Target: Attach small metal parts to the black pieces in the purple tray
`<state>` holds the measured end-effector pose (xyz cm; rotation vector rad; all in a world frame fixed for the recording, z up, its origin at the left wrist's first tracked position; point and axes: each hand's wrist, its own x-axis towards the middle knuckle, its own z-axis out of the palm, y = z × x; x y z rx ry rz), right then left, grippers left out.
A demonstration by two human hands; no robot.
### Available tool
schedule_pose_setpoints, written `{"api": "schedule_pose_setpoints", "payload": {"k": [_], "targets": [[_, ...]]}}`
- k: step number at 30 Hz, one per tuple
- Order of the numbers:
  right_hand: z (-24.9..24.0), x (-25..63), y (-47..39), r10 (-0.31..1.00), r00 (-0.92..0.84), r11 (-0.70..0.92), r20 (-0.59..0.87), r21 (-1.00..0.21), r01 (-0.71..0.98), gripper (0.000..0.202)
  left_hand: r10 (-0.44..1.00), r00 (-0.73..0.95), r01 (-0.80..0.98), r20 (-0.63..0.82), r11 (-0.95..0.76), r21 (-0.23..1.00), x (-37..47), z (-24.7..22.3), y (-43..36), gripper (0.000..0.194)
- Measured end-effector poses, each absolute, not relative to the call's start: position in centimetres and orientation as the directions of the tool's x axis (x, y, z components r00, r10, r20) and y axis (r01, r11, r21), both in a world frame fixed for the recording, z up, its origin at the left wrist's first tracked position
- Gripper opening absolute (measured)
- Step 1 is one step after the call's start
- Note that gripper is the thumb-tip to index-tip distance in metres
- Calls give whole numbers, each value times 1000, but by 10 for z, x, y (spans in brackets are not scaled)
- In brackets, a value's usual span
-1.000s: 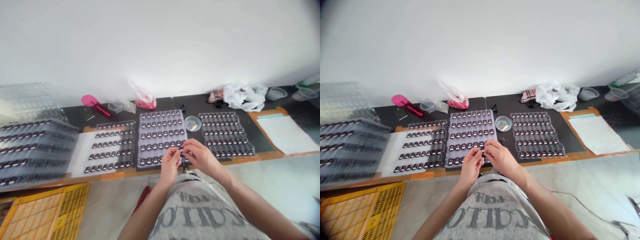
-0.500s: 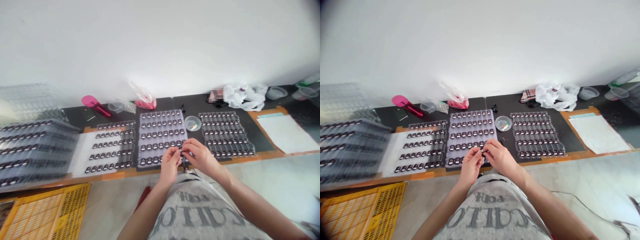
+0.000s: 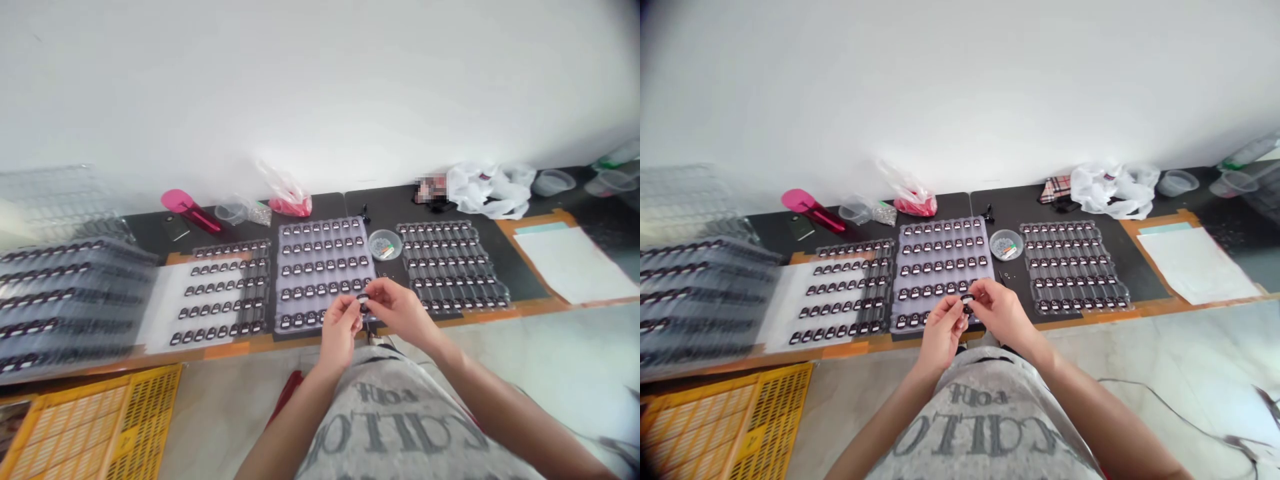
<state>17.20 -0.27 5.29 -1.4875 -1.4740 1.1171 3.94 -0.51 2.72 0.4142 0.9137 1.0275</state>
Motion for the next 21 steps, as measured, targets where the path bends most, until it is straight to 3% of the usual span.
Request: {"api": "schedule_pose_setpoints", "payload": {"k": [5, 16, 21], "targets": [[44, 170, -2, 947, -47, -316, -319, -947, 64, 19, 848, 207, -498, -488, 521, 694, 40, 25, -7, 22], [23, 174, -13, 944, 9, -328, -329, -937, 118, 16, 846, 193, -301, -497, 533, 790, 43, 17, -11, 18], [26, 172, -15, 914, 38, -403, -403, -915, -22, 15, 845, 192, -270, -499, 535, 801, 46, 17, -14, 17]]}}
